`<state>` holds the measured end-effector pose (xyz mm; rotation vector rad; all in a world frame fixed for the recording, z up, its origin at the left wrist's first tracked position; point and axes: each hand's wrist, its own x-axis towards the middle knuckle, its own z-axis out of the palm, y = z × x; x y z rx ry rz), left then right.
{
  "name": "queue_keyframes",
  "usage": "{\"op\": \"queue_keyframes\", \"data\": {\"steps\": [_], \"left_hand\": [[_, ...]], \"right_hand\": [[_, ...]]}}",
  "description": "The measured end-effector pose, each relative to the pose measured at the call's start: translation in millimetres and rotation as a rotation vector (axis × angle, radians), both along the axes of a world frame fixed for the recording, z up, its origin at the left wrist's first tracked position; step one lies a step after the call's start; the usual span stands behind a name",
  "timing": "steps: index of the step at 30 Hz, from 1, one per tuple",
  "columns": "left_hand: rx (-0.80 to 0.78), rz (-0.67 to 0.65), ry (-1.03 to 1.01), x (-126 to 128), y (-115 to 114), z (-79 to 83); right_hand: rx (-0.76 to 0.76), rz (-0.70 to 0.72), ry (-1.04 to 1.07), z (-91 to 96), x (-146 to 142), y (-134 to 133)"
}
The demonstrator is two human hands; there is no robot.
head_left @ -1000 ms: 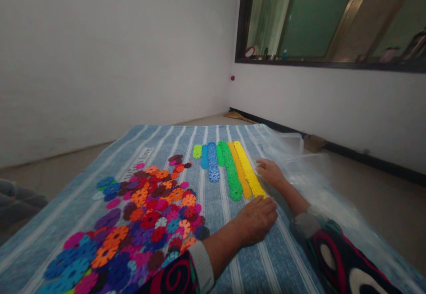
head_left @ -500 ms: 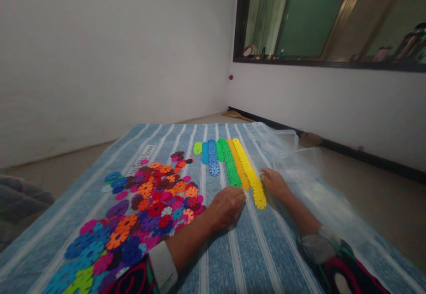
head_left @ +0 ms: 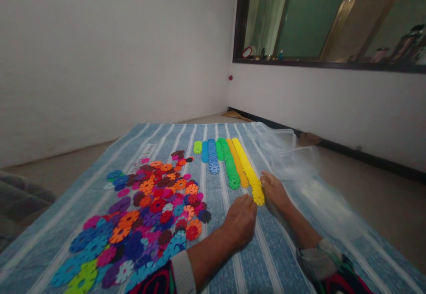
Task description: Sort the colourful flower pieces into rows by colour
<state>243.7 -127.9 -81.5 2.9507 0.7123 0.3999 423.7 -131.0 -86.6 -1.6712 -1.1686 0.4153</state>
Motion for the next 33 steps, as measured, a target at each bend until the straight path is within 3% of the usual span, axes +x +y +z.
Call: {"op": "queue_keyframes", "data": {"steps": [10,21,33], "left_hand": [[-0.010,0.003,-0.014,5,-5,-2.3],[0.004,-0.003,-0.028,1,-7,-0.6],[-0.002,-0.001,-0.011,2,-7,-2.6]], "right_hand": [[-0.026,0.049,0.023,3.0,-2,-4],[-0.262,0.041,-0.525,-1.3,-4,-44],[-0.374,0.083,-0.662,8.1,-10,-48]]}}
